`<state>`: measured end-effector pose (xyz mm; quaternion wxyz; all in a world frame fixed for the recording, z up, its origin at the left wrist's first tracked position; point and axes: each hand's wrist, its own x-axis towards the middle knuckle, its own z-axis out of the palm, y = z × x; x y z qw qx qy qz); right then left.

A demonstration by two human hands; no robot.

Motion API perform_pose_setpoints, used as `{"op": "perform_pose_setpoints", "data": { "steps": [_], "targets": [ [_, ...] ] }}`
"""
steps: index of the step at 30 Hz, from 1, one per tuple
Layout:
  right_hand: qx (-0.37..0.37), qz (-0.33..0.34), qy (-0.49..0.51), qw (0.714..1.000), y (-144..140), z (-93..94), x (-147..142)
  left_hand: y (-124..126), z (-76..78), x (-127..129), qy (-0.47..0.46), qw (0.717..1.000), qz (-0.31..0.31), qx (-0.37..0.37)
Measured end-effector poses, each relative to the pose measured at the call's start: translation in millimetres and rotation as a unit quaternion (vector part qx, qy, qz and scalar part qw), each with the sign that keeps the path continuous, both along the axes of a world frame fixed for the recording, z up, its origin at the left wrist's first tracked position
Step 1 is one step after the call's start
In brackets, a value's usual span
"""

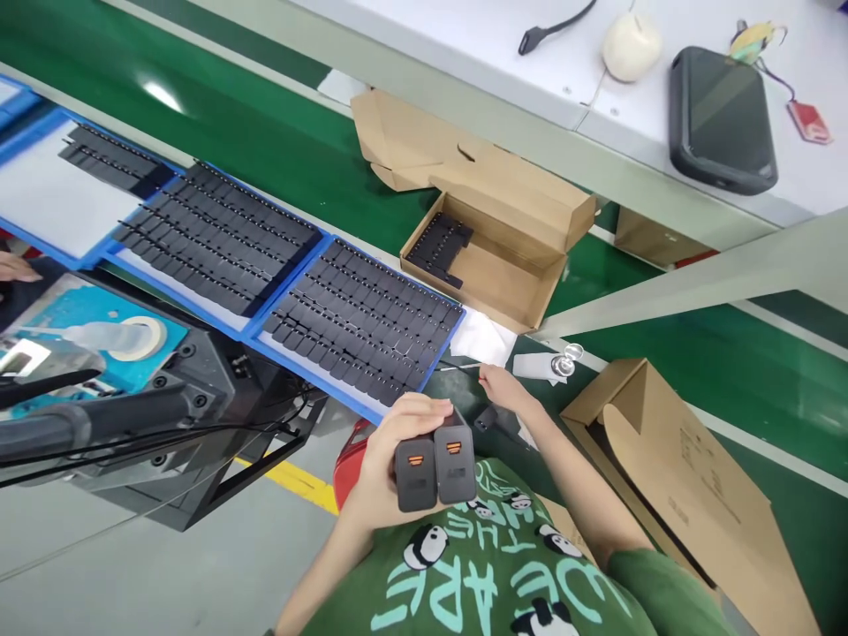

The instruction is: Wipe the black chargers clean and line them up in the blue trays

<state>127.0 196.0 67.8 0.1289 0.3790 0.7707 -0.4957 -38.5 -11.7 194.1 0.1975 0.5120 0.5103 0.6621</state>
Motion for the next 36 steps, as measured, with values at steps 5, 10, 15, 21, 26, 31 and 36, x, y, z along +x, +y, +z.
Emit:
{"op": "perform_pose_setpoints", "data": {
  "steps": [5, 10, 15, 21, 26, 31, 36],
  "targets": [
    [-0.142, -0.124, 0.193, 0.963, -19.7, 94.4, 33.2, 4.8, 9.9, 2.2, 0.0, 1.0, -0.003, 0.007],
    [-0.211, -0.27, 0.35, 0.872, -62.6, 177.7, 27.1, 6.7, 26.7, 11.3, 0.01, 1.0, -0.006, -0.003],
    [-0.426, -0.367, 0.442, 0.699, -78.0, 206.7, 21.2, 6.0, 57.0, 24.8, 0.035, 0.999, 0.01, -0.013],
    [-0.496, -0.321, 0.479, 0.649, -87.5, 217.2, 29.2, -2.5, 72.9, 38.5, 0.044, 0.999, 0.007, -0.01],
    [-0.38, -0.267, 0.535, 0.706, -98.5, 227.8, 38.7, -11.0, 71.6, 47.0, 0.039, 0.999, -0.02, 0.004],
    [-0.023, -0.174, 0.59, 0.788, -113.7, 246.5, 52.9, -17.0, 66.7, 55.5, 0.06, 0.997, -0.024, 0.032],
    [0.198, -0.016, 0.509, 0.838, -118.8, 264.5, 61.0, -23.0, 65.2, 61.8, 0.082, 0.996, 0.003, 0.043]
  ]
}}
